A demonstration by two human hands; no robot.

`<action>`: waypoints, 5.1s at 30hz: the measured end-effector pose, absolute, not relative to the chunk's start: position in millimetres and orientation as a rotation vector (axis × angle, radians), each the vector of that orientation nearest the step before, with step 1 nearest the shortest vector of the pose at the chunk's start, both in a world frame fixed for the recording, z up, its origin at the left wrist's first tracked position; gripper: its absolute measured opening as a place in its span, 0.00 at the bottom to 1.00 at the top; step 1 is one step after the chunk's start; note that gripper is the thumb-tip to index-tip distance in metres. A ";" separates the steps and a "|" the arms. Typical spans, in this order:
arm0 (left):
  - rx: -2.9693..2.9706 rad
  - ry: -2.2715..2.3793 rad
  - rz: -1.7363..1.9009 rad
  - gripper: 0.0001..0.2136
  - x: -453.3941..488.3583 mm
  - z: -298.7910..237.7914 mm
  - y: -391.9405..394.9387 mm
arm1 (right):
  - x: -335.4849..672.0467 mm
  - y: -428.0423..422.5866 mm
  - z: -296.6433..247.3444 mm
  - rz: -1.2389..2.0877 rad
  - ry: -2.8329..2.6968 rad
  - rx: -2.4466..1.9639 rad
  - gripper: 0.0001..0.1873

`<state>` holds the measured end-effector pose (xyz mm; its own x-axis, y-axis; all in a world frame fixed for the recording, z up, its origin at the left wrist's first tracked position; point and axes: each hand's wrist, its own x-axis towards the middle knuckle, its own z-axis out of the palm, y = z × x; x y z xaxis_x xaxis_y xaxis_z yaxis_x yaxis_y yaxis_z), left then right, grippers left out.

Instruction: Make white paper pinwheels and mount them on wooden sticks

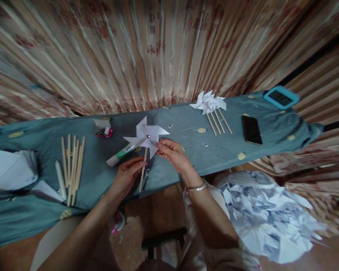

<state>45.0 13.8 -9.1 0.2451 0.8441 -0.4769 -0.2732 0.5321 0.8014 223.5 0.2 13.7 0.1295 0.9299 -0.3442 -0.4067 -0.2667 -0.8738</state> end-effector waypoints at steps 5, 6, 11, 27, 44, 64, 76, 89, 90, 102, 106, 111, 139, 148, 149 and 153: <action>0.650 1.068 0.846 0.19 45.0 -8.7 13.9 | 222.2 -0.1 14.8 1.456 -0.576 -1.219 0.22; 0.642 1.069 0.848 0.19 45.2 -8.3 13.9 | 222.1 -0.3 14.6 1.460 -0.575 -1.219 0.22; 0.646 1.066 0.846 0.18 46.1 -8.2 14.2 | 221.6 -0.5 14.5 1.471 -0.569 -1.211 0.22; 0.649 1.048 0.854 0.18 45.3 -10.1 13.3 | 215.9 -3.2 15.7 1.516 -0.583 -1.181 0.22; 0.596 1.016 0.862 0.17 45.4 -8.4 15.4 | 213.1 -5.2 12.6 1.465 -0.733 -1.282 0.25; 0.589 0.989 0.798 0.20 48.4 -4.1 8.2 | 243.6 13.1 -1.6 1.267 -0.598 -1.231 0.34; 0.620 0.983 0.792 0.22 47.4 -11.7 4.7 | 244.9 12.6 -0.6 1.347 -0.465 -1.129 0.20; 0.606 0.981 0.798 0.21 49.0 -11.4 7.2 | 238.1 11.3 11.1 1.352 -0.353 -1.105 0.11; 0.608 0.980 0.801 0.20 49.2 -11.2 7.2 | 238.2 11.2 11.4 1.346 -0.352 -1.102 0.11; 0.627 0.970 0.807 0.19 49.2 -9.3 7.3 | 237.6 9.8 10.5 1.342 -0.393 -1.136 0.13; 0.628 0.976 0.810 0.19 49.2 -8.0 7.8 | 236.2 9.0 8.9 1.340 -0.445 -1.113 0.15; 0.620 0.975 0.826 0.19 49.4 -8.9 8.0 | 235.1 8.2 7.1 1.346 -0.486 -1.100 0.17; 0.599 0.971 0.859 0.18 49.8 -9.6 8.5 | 220.5 4.3 5.3 1.443 -0.523 -1.140 0.13; 0.595 0.970 0.856 0.19 49.2 -12.0 8.6 | 214.1 1.5 4.7 1.462 -0.580 -1.157 0.19; 0.597 0.971 0.856 0.19 49.3 -12.1 8.5 | 213.4 1.4 4.4 1.459 -0.583 -1.156 0.19; 0.619 0.970 0.853 0.19 49.1 -13.1 8.4 | 210.5 1.1 4.6 1.467 -0.616 -1.149 0.21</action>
<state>49.1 8.4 -13.1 0.2993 0.8420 -0.4488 -0.3373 0.5333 0.7758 210.5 1.1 4.6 0.0912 0.9449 -0.3144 -0.4369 -0.2457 -0.8653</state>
